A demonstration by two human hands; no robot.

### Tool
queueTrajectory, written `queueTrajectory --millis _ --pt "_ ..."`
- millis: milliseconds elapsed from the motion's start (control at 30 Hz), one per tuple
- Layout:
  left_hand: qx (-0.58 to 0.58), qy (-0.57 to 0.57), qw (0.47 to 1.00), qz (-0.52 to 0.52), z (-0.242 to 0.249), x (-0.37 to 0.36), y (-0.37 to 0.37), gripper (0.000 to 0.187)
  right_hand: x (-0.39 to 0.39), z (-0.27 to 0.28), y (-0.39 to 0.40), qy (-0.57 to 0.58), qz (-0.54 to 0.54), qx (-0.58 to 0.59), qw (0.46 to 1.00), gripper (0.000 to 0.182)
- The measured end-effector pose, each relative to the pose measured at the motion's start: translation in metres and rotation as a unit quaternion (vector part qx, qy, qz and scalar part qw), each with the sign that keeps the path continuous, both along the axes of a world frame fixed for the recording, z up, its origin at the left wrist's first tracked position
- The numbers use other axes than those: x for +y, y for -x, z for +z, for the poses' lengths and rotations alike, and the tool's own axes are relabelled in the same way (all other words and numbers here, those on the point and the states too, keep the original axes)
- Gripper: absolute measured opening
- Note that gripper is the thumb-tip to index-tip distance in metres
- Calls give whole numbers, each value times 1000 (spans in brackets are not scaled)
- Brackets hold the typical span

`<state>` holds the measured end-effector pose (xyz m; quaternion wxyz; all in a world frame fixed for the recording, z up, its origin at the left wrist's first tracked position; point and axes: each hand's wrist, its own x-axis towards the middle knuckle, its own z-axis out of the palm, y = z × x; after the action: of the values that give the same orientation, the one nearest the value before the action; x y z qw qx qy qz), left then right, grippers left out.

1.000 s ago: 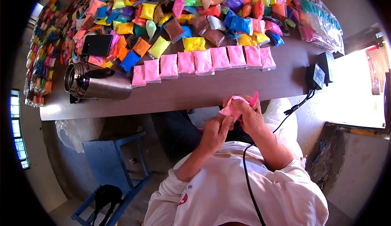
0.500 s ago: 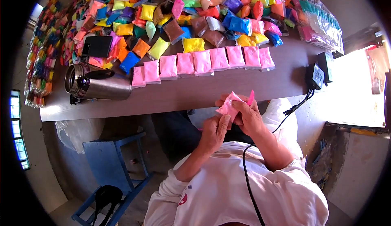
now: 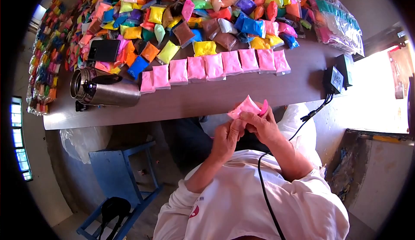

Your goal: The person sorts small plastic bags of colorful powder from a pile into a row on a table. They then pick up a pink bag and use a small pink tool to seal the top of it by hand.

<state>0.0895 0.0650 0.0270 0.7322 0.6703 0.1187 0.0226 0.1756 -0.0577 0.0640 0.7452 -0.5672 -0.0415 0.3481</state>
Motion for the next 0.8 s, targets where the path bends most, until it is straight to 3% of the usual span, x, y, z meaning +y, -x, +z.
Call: queueTrajectory --millis 133,333,500,800 --pt "-2 17 999 30 6 -4 -2 44 -2 -8 2 8 -44 -25 999 20" --pt "5 -43 999 -6 -2 -8 3 46 -7 -24 0 19 -72 -76 994 21" --pt "11 -12 999 27 11 -6 0 44 -5 0 -1 -26 -57 35 997 19" --pt "-16 -18 1000 -19 6 -11 3 44 -8 -17 1 -77 -45 24 996 20"
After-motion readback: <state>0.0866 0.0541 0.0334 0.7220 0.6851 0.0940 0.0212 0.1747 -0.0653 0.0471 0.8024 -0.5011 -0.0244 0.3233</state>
